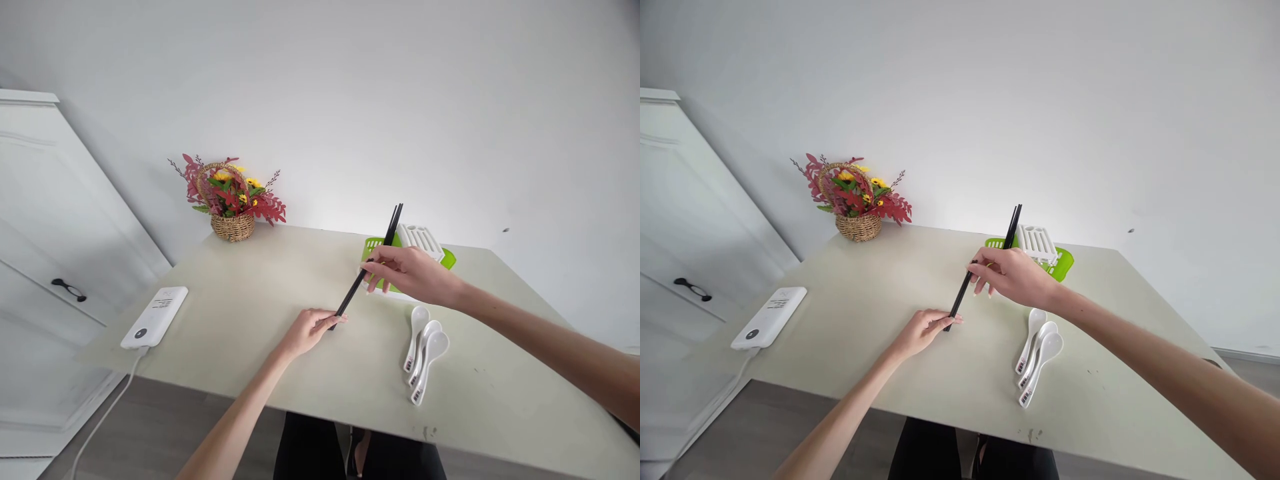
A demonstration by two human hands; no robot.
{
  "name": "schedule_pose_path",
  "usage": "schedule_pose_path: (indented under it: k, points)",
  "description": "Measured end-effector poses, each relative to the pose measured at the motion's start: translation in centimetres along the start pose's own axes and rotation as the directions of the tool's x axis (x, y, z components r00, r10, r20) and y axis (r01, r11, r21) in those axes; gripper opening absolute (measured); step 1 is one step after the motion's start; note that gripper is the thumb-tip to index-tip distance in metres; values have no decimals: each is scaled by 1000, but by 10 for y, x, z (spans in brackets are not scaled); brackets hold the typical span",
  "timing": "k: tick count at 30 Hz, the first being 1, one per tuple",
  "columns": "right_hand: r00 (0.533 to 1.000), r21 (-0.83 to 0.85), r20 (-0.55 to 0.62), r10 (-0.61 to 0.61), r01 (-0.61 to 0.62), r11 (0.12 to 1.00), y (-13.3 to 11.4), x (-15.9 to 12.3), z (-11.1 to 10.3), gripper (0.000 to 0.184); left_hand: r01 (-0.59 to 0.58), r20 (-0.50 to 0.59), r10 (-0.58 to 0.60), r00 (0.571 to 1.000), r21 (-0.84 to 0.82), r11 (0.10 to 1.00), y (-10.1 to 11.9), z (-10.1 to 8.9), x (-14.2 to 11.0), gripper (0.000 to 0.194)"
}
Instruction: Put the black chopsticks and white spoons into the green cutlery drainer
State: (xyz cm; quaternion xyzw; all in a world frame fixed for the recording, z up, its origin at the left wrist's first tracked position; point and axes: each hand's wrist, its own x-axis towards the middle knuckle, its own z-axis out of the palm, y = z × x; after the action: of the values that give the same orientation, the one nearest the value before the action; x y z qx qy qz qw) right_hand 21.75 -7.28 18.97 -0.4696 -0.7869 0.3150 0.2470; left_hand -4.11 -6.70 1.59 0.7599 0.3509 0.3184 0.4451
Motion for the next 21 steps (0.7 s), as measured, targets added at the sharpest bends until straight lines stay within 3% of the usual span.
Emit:
schedule_pose_path:
  k: [16, 21]
  points:
    - [998, -17, -55, -43, 42, 999, 4, -1, 0, 29, -16, 17, 15, 1000, 27, 1000, 1, 0, 4, 37]
    - [982, -38, -189, -20, 14, 999, 2, 0, -24, 39, 23, -92, -14, 996, 101, 995, -5, 1, 2, 35]
